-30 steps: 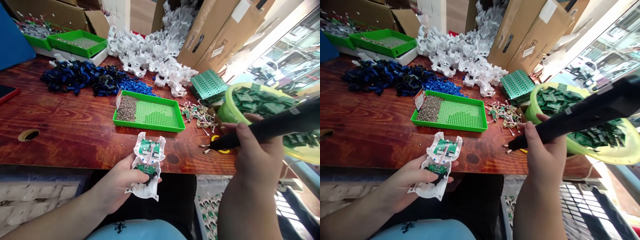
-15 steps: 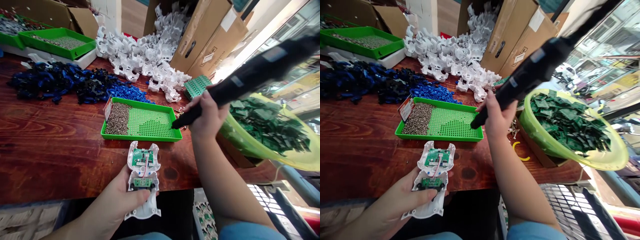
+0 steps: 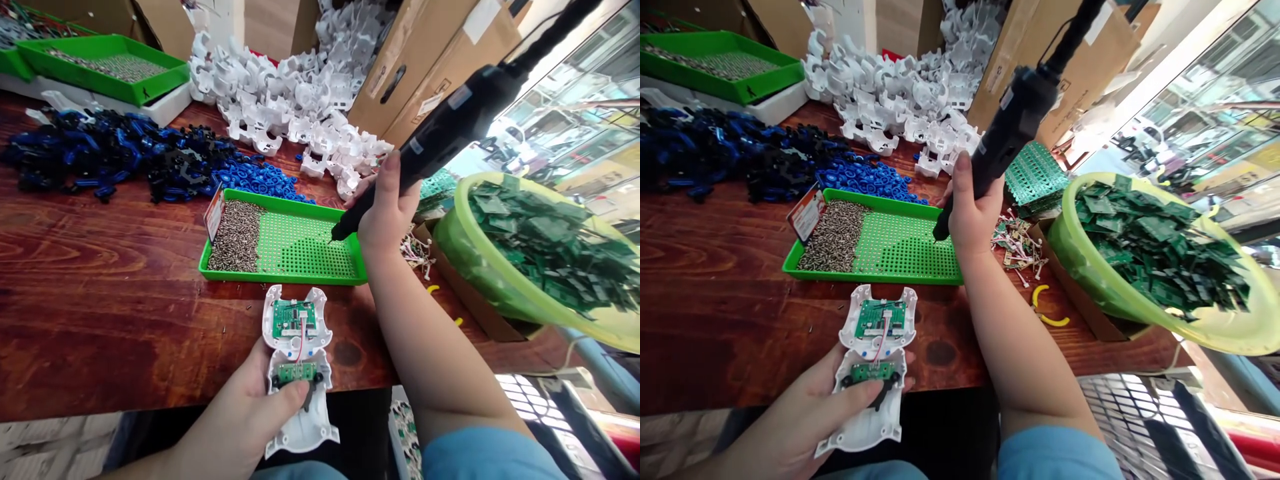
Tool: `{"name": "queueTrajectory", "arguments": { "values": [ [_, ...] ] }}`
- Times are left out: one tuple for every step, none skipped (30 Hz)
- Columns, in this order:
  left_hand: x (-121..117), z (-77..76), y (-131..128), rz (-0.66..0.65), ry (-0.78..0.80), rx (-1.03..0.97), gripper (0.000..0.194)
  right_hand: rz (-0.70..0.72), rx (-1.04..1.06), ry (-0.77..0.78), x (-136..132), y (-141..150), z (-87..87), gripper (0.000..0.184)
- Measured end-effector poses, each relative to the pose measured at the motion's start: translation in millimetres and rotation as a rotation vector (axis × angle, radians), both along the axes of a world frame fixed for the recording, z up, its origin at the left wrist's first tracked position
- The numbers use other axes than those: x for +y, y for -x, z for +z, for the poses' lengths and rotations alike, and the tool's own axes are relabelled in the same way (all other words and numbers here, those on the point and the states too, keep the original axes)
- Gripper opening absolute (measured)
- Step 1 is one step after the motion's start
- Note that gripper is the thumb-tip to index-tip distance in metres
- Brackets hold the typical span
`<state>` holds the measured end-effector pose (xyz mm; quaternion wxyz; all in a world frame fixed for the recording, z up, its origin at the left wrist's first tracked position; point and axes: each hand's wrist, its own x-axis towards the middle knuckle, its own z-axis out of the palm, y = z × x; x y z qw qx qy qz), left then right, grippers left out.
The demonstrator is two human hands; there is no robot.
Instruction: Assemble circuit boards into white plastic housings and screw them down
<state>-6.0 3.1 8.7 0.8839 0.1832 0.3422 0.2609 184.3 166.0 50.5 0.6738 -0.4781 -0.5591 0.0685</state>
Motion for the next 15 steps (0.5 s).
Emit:
{"name": "queueTrajectory", "arguments": {
  "values": [
    [0.2, 0.0, -0.1, 0.002, -0.001, 0.001, 0.036, 0.004, 0.014, -0.012, 1.0, 0.0, -0.6, 0.029],
    [0.4, -0.1, -0.3, 0.006, 0.0, 0.005, 0.036, 0.023, 0.034, -0.037, 2.1, 0.0, -1.2, 0.031],
    [0.6, -0.1, -0.5, 0.011, 0.001, 0.014, 0.036, 0.052, 0.061, -0.073, 3.2, 0.0, -1.8, 0.032],
    [0.6, -0.3, -0.7, 0.018, 0.001, 0.026, 0.036, 0.086, 0.09, -0.114, 4.1, 0.0, -2.3, 0.033],
    [0.7, -0.6, -0.8, 0.026, 0.0, 0.037, 0.036, 0.116, 0.116, -0.148, 4.7, 0.0, -2.8, 0.034],
    [0.7, -1.1, -0.9, 0.03, -0.002, 0.047, 0.036, 0.14, 0.136, -0.17, 5.1, -0.1, -3.2, 0.034],
    [0.6, -1.8, -0.8, 0.032, -0.007, 0.052, 0.036, 0.158, 0.148, -0.177, 5.3, -0.2, -3.6, 0.034],
    [0.5, -2.7, -0.7, 0.031, -0.013, 0.054, 0.036, 0.169, 0.157, -0.181, 5.3, -0.2, -4.2, 0.033],
    [0.4, -3.8, -0.5, 0.022, -0.023, 0.051, 0.036, 0.178, 0.161, -0.182, 5.2, -0.2, -4.8, 0.033],
    [0.2, -4.9, -0.3, 0.01, -0.033, 0.048, 0.035, 0.184, 0.164, -0.184, 5.2, -0.2, -5.6, 0.033],
    [0.0, -5.9, -0.1, -0.001, -0.042, 0.045, 0.036, 0.186, 0.168, -0.189, 5.2, -0.2, -6.2, 0.032],
    [-0.2, -6.8, 0.1, -0.008, -0.048, 0.044, 0.036, 0.184, 0.173, -0.193, 5.4, 0.0, -6.5, 0.032],
    [-0.5, -7.5, 0.3, -0.012, -0.052, 0.043, 0.036, 0.176, 0.179, -0.2, 5.5, 0.3, -6.1, 0.031],
    [-0.7, -7.8, 0.4, -0.011, -0.058, 0.046, 0.036, 0.158, 0.187, -0.211, 5.3, 0.9, -4.7, 0.031],
    [-1.0, -7.9, 0.6, -0.007, -0.065, 0.051, 0.036, 0.131, 0.196, -0.224, 4.4, 1.9, -1.9, 0.029]
  ]
}}
